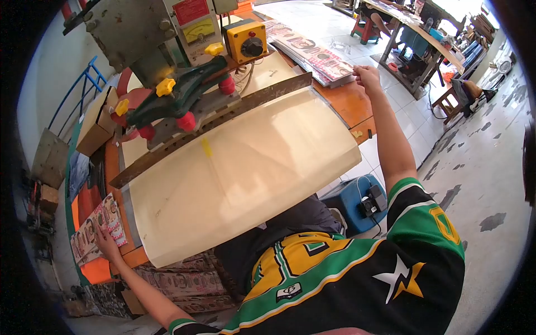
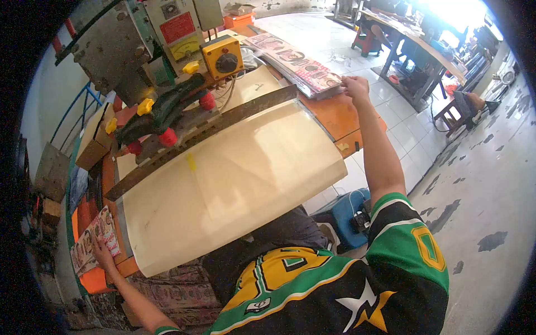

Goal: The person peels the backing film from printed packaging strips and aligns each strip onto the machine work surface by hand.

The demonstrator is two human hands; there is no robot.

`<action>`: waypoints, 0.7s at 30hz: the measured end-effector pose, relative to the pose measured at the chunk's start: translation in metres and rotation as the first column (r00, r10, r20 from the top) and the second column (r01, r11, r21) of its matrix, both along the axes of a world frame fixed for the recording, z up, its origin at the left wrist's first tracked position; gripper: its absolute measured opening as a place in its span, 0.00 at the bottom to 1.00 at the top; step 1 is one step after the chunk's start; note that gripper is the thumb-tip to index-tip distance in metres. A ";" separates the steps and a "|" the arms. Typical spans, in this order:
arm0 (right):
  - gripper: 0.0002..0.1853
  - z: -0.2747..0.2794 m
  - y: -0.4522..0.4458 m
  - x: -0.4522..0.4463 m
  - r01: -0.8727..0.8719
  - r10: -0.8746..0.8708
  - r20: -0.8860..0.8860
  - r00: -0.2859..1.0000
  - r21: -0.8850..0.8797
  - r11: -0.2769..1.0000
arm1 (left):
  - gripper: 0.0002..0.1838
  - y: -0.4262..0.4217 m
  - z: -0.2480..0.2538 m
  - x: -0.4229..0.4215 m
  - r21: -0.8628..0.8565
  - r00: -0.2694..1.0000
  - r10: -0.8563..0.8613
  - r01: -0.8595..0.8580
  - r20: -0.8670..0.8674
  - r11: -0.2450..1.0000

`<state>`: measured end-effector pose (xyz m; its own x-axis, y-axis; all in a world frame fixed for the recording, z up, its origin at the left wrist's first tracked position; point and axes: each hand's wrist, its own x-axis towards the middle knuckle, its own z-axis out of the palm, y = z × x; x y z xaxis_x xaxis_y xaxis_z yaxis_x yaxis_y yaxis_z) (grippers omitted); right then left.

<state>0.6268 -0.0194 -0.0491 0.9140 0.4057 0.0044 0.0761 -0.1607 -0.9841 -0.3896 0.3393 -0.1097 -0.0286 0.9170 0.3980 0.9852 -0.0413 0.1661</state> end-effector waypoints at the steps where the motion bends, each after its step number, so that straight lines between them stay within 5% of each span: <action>1: 0.12 0.005 0.001 -0.002 0.022 -0.022 0.014 1.000 0.055 0.998 | 0.29 0.002 -0.001 -0.002 -0.003 1.000 -0.020 0.020 0.013 1.000; 4: 0.14 0.013 0.006 -0.007 0.051 -0.050 -0.007 0.999 0.156 0.986 | 0.29 -0.002 0.002 0.000 0.015 0.998 -0.059 0.059 0.019 0.998; 6: 0.15 0.016 0.013 -0.008 0.137 -0.069 -0.200 0.977 0.351 0.926 | 0.29 -0.008 0.008 0.011 0.036 0.997 -0.079 0.078 0.014 0.996; 10: 0.13 0.021 0.022 -0.010 0.184 -0.029 -0.358 0.933 0.407 0.895 | 0.28 -0.009 0.006 0.013 0.006 0.998 0.007 -0.007 0.060 1.000; 12: 0.14 0.019 0.026 -0.003 0.008 0.190 -0.399 0.897 0.444 0.896 | 0.28 -0.002 -0.001 0.006 0.013 0.998 0.052 -0.052 0.027 0.999; 15: 0.15 0.020 0.035 -0.007 -0.018 0.184 -0.331 0.925 0.446 0.895 | 0.27 -0.002 -0.001 0.002 0.051 0.999 -0.036 0.036 -0.006 0.998; 17: 0.11 0.030 0.037 -0.025 -0.016 0.169 -0.269 0.948 0.492 0.870 | 0.27 -0.001 0.004 0.003 -0.030 0.978 -0.094 0.101 0.185 0.994; 21: 0.11 0.048 0.043 -0.055 -0.051 0.041 0.031 0.999 0.632 0.774 | 0.28 -0.016 0.011 0.023 -0.007 0.997 0.050 -0.050 0.065 0.999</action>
